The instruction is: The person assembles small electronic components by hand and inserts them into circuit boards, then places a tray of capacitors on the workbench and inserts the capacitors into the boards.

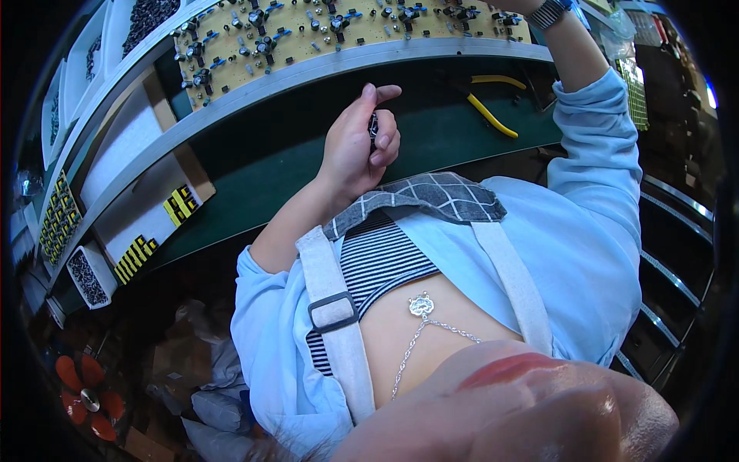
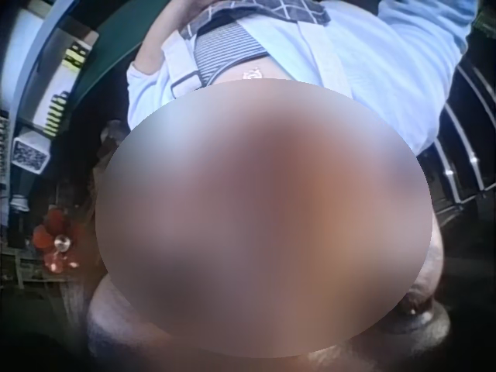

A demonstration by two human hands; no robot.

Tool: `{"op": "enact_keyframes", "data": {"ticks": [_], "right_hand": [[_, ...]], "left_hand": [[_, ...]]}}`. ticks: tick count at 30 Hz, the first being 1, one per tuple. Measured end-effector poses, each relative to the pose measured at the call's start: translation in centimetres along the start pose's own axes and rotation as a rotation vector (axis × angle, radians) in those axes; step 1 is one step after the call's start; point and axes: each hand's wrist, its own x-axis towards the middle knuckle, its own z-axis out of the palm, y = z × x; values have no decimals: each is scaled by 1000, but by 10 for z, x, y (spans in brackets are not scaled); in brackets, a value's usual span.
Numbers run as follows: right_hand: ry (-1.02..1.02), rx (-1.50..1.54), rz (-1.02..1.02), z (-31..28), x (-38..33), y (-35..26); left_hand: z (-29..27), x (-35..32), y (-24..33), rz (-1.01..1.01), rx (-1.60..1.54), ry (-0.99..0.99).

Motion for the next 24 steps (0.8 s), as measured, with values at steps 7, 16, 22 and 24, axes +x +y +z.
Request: {"op": "enact_keyframes", "data": {"ticks": [7,16,22,24], "right_hand": [[109,-61,-17,5,9,-35],[290,121,-87,42,-32,-87],[-19,667,-16,89,-63,-88],[-47,899,91,96,-67,-78]], "left_hand": [[7,0,1,67,118,16],[6,-1,-5,246,298,-67],[4,2,-8,291,467,-116],[2,1,-7,396,418,-142]]}}
